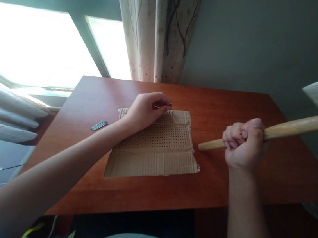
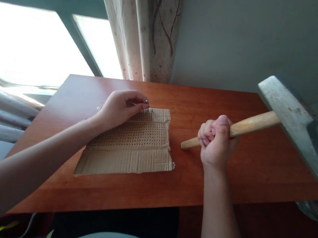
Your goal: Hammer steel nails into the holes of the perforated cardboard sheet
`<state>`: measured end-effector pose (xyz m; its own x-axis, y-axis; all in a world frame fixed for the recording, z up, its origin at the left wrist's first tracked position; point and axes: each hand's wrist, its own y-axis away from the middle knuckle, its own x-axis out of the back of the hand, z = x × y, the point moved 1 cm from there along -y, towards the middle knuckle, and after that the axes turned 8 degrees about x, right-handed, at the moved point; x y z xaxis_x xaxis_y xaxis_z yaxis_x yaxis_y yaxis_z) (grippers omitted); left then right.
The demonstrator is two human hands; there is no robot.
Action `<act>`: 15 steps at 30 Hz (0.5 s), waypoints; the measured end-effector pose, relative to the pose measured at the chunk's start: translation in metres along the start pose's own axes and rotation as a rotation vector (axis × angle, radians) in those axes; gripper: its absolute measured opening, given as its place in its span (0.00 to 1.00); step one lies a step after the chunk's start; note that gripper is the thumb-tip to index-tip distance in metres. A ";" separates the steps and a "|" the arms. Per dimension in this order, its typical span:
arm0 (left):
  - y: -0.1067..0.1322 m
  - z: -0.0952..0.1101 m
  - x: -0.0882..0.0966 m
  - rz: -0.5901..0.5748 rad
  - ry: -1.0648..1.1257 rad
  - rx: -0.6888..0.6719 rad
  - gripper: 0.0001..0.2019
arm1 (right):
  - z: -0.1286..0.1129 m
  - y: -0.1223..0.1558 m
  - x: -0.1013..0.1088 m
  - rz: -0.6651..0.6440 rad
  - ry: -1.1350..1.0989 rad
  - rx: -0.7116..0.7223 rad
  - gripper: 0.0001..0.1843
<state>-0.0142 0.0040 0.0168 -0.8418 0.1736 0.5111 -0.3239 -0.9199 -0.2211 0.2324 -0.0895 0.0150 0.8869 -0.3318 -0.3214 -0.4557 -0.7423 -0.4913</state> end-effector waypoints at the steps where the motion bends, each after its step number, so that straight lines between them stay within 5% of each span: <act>1: 0.000 0.000 0.000 -0.001 -0.009 -0.001 0.05 | 0.000 0.000 0.001 0.001 -0.002 -0.002 0.27; 15: -0.003 0.001 -0.001 -0.015 -0.017 0.015 0.04 | -0.004 0.009 -0.008 -0.060 -0.002 0.023 0.27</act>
<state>-0.0116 0.0058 0.0180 -0.8294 0.1815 0.5284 -0.3299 -0.9224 -0.2010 0.2216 -0.0961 0.0164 0.9127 -0.2857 -0.2922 -0.4031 -0.7470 -0.5286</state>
